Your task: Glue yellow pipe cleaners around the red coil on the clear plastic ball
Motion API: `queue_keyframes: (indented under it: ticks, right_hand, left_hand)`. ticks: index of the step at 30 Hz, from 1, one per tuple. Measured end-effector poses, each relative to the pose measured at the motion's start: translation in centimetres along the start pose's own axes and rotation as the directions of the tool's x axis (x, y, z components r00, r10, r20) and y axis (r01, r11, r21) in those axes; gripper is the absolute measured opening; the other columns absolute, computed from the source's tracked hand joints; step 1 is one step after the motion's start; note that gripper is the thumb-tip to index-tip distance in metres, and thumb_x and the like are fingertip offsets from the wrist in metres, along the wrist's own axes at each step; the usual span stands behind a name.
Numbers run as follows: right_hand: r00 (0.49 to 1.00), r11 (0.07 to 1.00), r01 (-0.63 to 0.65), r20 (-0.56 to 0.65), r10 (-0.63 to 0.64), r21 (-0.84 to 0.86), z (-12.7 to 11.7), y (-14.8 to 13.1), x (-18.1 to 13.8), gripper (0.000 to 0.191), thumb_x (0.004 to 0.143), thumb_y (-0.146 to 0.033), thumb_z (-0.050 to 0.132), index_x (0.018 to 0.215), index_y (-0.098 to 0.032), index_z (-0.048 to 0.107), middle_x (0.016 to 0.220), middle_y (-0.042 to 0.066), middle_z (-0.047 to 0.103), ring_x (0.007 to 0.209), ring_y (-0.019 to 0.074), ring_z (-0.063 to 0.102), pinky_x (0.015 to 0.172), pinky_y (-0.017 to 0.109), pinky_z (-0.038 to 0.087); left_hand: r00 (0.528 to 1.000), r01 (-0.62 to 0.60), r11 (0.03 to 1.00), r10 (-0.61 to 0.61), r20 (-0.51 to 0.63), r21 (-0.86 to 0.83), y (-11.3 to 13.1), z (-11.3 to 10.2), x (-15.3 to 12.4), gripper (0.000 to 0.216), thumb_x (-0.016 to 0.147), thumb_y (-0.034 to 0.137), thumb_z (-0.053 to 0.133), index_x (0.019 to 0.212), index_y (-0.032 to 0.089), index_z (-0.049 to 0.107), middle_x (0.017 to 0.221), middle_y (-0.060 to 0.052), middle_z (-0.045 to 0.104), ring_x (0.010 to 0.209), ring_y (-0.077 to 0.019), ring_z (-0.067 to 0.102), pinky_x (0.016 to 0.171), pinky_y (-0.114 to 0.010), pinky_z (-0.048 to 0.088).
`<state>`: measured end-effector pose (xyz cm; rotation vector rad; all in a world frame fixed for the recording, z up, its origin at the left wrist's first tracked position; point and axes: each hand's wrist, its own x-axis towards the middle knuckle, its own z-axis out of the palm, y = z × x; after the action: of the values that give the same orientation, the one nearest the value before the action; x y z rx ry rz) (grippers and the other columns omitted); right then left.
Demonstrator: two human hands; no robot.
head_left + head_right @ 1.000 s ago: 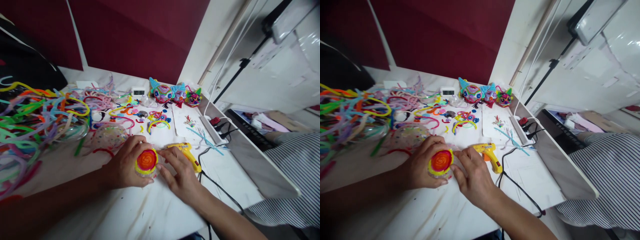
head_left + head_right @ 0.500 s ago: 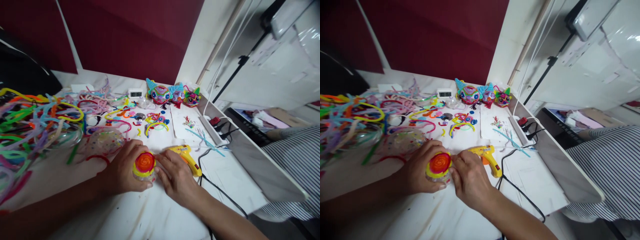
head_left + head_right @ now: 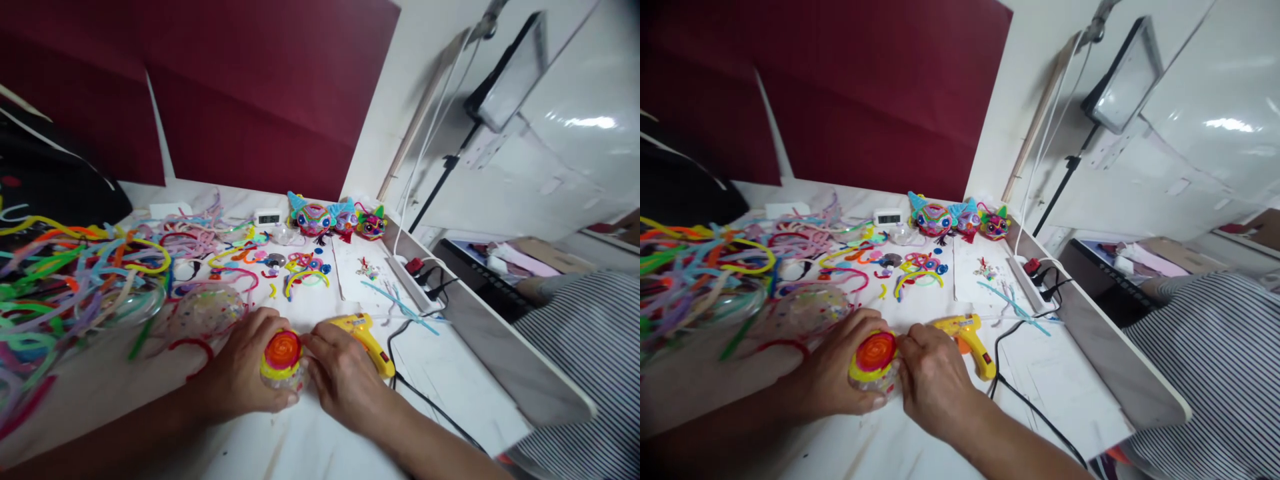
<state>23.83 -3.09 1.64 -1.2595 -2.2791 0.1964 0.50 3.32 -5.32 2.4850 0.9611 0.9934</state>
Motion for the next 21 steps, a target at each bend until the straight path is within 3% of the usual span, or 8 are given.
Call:
queue_keyframes:
  ticks: [3, 7, 10, 14, 21]
  right_hand:
    - [0.997, 0.998, -0.022, 0.074, 0.026, -0.061, -0.1, -0.3, 0.4, 0.017, 0.104, -0.014, 0.066, 0.108, -0.016, 0.082, 0.098, 0.011, 0.076, 0.088, 0.0293, 0.077, 0.073, 0.036, 0.056]
    - [0.968, 0.984, -0.076, 0.225, 0.111, -0.160, -0.6, -1.1, 1.2, 0.025, 0.101, -0.007, 0.066, 0.116, -0.013, 0.084, 0.102, 0.013, 0.079, 0.093, 0.0308, 0.080, 0.077, 0.036, 0.057]
    - [0.937, 0.973, -0.102, 0.308, 0.164, -0.208, -1.1, -1.7, 1.8, 0.029, 0.101, -0.004, 0.064, 0.120, -0.011, 0.085, 0.107, 0.015, 0.081, 0.097, 0.0301, 0.082, 0.080, 0.035, 0.058]
    - [0.925, 0.967, -0.125, 0.327, 0.194, -0.220, -1.2, -2.2, 2.0, 0.032, 0.102, -0.004, 0.064, 0.126, -0.013, 0.084, 0.113, 0.014, 0.082, 0.102, 0.0297, 0.083, 0.083, 0.034, 0.059]
    - [0.912, 0.956, -0.169, 0.329, 0.244, -0.241, -0.8, -2.1, 1.9, 0.031, 0.102, -0.006, 0.066, 0.127, -0.014, 0.082, 0.116, 0.014, 0.082, 0.105, 0.0304, 0.084, 0.084, 0.034, 0.060]
  left_hand:
    - [0.999, 0.032, 0.999, -0.032, -0.033, -0.003, -0.1, 0.1, 0.0, 0.071, 0.054, 0.030, 0.091, 0.119, 0.027, 0.064, 0.124, -0.006, 0.065, 0.111, -0.0351, 0.073, 0.096, -0.048, 0.068]
    - [0.996, 0.068, 0.997, -0.067, 0.059, -0.023, -0.2, -0.1, 0.2, 0.066, 0.057, 0.031, 0.088, 0.120, 0.027, 0.067, 0.125, -0.006, 0.066, 0.116, -0.0342, 0.073, 0.102, -0.045, 0.066]
    - [0.996, 0.091, 0.996, -0.090, 0.021, -0.020, -0.5, 0.5, 0.0, 0.065, 0.056, 0.030, 0.084, 0.118, 0.028, 0.066, 0.125, -0.005, 0.066, 0.116, -0.0335, 0.072, 0.103, -0.044, 0.064]
    - [0.994, 0.038, 0.999, -0.039, -0.098, -0.005, -1.6, 2.0, -0.6, 0.071, 0.051, 0.030, 0.078, 0.120, 0.029, 0.064, 0.123, -0.004, 0.067, 0.112, -0.0330, 0.070, 0.098, -0.042, 0.062]
    - [0.991, -0.011, 1.000, 0.012, -0.130, 0.008, -2.5, 2.3, -0.5, 0.069, 0.050, 0.028, 0.075, 0.119, 0.028, 0.065, 0.124, -0.004, 0.067, 0.113, -0.0331, 0.070, 0.100, -0.041, 0.063]
